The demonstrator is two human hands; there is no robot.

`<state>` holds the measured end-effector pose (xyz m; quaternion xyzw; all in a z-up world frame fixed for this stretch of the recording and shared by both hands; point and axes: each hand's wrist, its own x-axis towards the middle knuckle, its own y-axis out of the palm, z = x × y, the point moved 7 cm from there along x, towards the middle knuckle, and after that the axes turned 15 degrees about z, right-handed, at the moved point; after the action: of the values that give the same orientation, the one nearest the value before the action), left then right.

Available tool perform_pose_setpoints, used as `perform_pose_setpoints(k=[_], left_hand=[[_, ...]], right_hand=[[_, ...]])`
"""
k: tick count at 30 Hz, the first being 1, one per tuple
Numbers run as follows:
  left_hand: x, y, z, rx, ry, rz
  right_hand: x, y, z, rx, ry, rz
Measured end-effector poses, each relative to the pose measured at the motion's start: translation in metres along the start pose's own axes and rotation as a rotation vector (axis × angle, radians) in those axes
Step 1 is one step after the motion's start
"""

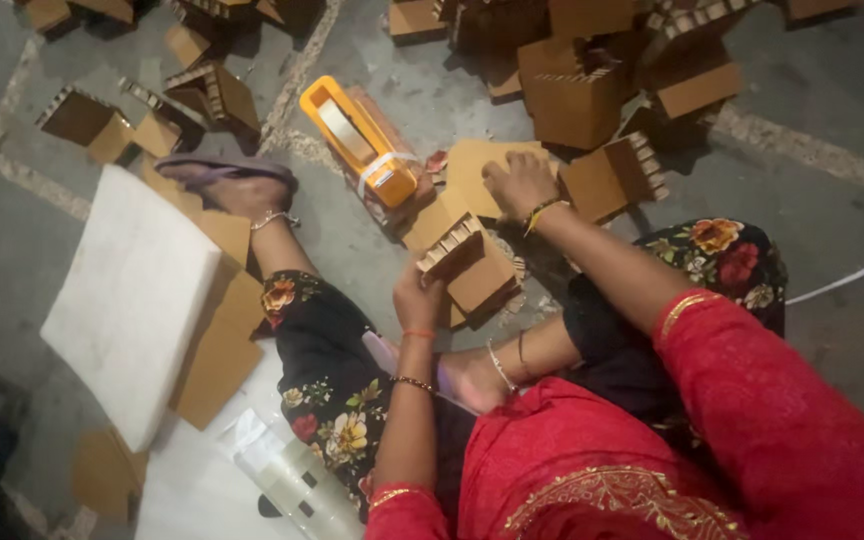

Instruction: The person sits on the floor and assembles small cardboard boxes by folding flaps and securing them with clear tape from a handheld dispenser. The person repeatedly picks up flat cardboard pieces, folds them into box shapes, and tapes the seams.

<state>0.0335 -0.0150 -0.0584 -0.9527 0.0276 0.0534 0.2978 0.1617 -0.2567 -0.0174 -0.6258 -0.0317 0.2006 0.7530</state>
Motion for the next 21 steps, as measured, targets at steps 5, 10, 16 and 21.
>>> perform_pose_setpoints(k=[5, 10, 16, 21], left_hand=[[0.000, -0.010, -0.022, 0.163, 0.252, -0.082], [-0.001, -0.009, -0.026, 0.187, 0.245, -0.085], [0.007, -0.008, 0.001, -0.060, 0.053, 0.008], [0.015, -0.008, 0.005, 0.061, 0.016, 0.069]], right_hand=[[-0.037, -0.073, 0.012, 0.058, 0.052, -0.180], [-0.080, -0.061, 0.049, 0.479, -0.083, -0.004], [-0.094, -0.032, 0.102, 0.372, -0.126, -0.272], [-0.080, 0.011, 0.098, 0.419, -0.007, -0.190]])
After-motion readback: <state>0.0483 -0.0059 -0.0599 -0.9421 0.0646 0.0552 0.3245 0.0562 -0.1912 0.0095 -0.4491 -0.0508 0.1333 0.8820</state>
